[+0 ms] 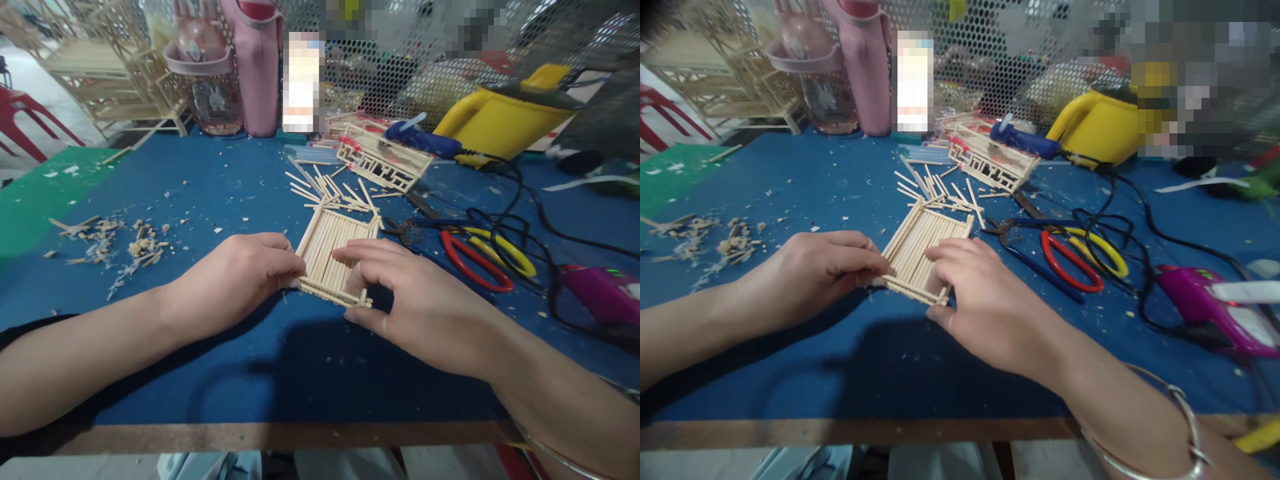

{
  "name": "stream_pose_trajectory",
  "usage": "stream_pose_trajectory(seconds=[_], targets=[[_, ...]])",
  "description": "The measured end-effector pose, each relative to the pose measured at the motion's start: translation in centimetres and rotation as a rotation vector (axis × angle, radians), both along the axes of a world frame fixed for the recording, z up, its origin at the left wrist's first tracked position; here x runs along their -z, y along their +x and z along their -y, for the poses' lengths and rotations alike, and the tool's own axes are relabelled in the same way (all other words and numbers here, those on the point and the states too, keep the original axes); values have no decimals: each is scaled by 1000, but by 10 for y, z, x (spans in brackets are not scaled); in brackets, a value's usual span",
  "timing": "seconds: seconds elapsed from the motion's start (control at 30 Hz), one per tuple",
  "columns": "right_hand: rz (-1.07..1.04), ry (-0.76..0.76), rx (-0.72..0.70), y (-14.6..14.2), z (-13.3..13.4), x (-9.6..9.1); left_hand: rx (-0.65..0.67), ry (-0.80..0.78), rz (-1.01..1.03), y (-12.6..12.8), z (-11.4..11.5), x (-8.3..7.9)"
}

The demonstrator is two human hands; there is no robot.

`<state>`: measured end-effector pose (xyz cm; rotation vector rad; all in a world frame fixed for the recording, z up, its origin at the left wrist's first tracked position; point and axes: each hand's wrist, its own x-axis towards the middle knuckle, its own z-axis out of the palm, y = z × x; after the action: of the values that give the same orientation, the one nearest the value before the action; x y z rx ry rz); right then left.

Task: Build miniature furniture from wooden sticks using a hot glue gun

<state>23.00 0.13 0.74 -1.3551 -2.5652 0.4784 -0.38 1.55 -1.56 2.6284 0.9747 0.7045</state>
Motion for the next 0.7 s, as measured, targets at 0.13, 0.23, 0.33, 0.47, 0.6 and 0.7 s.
stream_pose_trajectory(seconds=[0.13, 0.23, 0.33, 0.47, 0.6, 0.7], targets=[[8, -13, 0, 0, -2, -1, 46, -21, -49, -3, -2, -4], [18, -2, -19, 1, -4, -1, 65, -50, -139, -4, -3, -8], [19, 28, -46, 2, -5, 0, 85, -55, -164, -4, -5, -11], [-2, 41, -64, 3, -6, 0, 110, -57, -149, -5, -5, -15], [-12, 23, -80, 2, -8, 1, 99, -79, -176, -6, -3, -18], [10, 35, -103, 1, -9, 2, 50, -87, -238, -6, -1, -20]])
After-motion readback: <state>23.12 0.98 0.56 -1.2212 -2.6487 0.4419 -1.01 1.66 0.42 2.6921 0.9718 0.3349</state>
